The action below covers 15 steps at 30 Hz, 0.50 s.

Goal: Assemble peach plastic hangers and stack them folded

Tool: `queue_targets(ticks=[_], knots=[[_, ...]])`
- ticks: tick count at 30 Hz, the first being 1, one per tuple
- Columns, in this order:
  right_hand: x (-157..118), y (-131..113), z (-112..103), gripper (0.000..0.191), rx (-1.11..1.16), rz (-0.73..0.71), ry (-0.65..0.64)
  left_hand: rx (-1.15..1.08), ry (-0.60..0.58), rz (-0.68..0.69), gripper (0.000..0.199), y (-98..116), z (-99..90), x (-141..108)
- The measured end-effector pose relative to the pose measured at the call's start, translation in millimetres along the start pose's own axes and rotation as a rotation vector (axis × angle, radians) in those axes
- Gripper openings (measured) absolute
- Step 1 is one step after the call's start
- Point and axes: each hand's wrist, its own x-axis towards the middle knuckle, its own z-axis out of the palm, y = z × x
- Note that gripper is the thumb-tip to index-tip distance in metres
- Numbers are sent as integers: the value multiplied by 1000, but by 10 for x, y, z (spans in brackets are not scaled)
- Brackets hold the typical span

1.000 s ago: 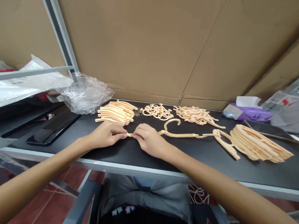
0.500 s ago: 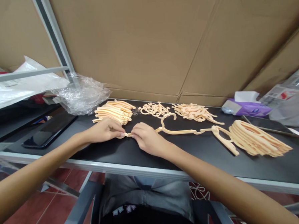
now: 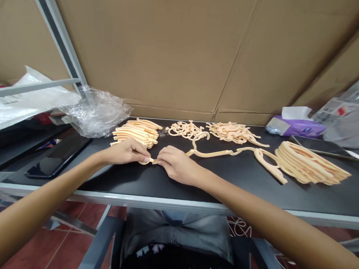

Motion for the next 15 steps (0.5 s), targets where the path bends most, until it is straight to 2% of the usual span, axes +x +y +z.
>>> queue_targets(ticks=[7, 15], knots=[[3, -8, -10, 20, 25, 1, -10, 23, -11, -1, 26, -14, 1, 16], [2, -10, -11, 20, 30, 3, -22, 100, 50, -5, 21, 34, 70, -36]])
